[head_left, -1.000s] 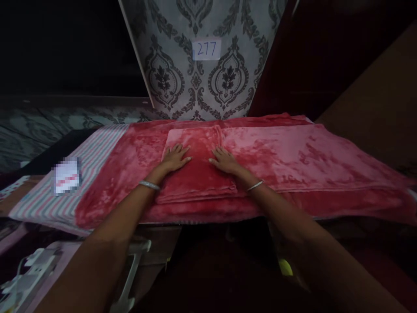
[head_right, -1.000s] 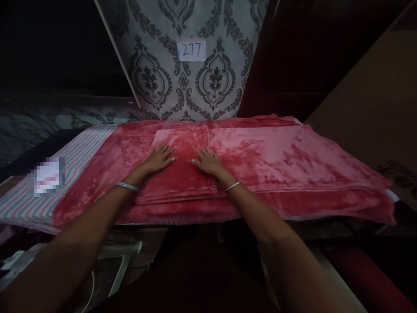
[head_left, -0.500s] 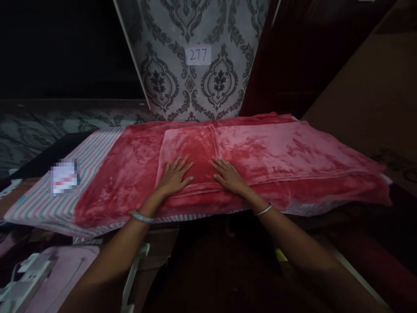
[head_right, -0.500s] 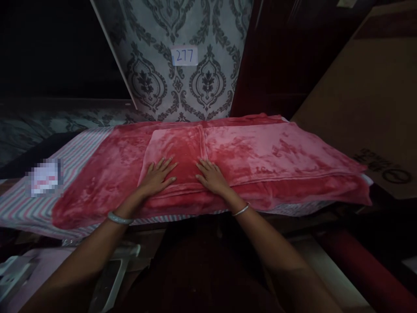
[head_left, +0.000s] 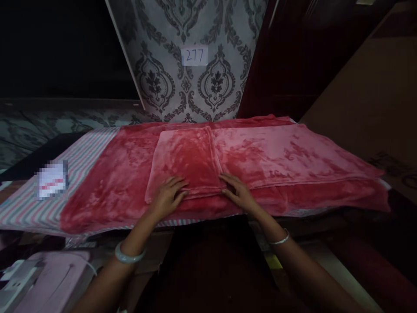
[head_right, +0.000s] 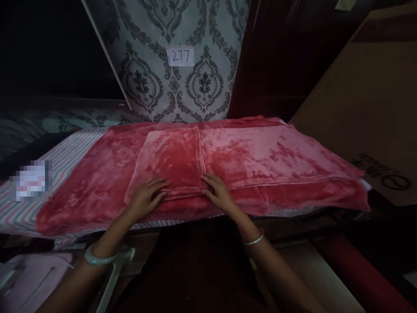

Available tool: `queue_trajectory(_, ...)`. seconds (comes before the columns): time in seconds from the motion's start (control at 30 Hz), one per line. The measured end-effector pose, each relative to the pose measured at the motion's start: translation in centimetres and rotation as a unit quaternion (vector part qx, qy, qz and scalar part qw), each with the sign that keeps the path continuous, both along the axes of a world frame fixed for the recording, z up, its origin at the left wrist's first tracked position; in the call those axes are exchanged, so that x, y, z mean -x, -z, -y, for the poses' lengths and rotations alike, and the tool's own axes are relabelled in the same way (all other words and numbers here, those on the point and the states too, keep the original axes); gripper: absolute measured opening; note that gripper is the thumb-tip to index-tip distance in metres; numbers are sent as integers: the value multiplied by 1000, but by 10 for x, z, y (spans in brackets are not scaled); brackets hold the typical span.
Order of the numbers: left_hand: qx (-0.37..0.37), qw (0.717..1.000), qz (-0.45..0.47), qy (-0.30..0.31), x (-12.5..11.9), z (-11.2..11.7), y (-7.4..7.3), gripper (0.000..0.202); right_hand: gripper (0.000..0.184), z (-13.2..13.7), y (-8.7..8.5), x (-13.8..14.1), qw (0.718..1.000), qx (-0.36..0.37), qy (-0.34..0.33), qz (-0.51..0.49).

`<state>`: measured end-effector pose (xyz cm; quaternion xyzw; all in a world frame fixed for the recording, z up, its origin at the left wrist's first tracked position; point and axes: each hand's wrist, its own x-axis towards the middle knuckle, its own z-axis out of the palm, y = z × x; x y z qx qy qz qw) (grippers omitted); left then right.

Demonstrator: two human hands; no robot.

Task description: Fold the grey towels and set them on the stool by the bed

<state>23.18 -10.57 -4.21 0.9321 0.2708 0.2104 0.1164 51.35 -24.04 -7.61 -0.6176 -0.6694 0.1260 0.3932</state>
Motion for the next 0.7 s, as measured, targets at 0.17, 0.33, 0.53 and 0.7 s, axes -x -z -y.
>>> queue_trajectory(0.17,-13,1000,-20,12,-9,2,-6,38,51,-6,-4,-2,1000,17,-7,-7)
queue_trajectory(0.33,-22,998,-47,38,-28,1,-11,31,56,-6,-3,-1,999,0,4,-39)
queue_trajectory(0.53,92,995,28,-6,-39,-17,-20,27,51,0,5,-1,994,-69,27,-79)
queue_trajectory(0.7,209,971,98,-60,-44,-36,-26,25,28,0,6,1,992,-114,9,-48)
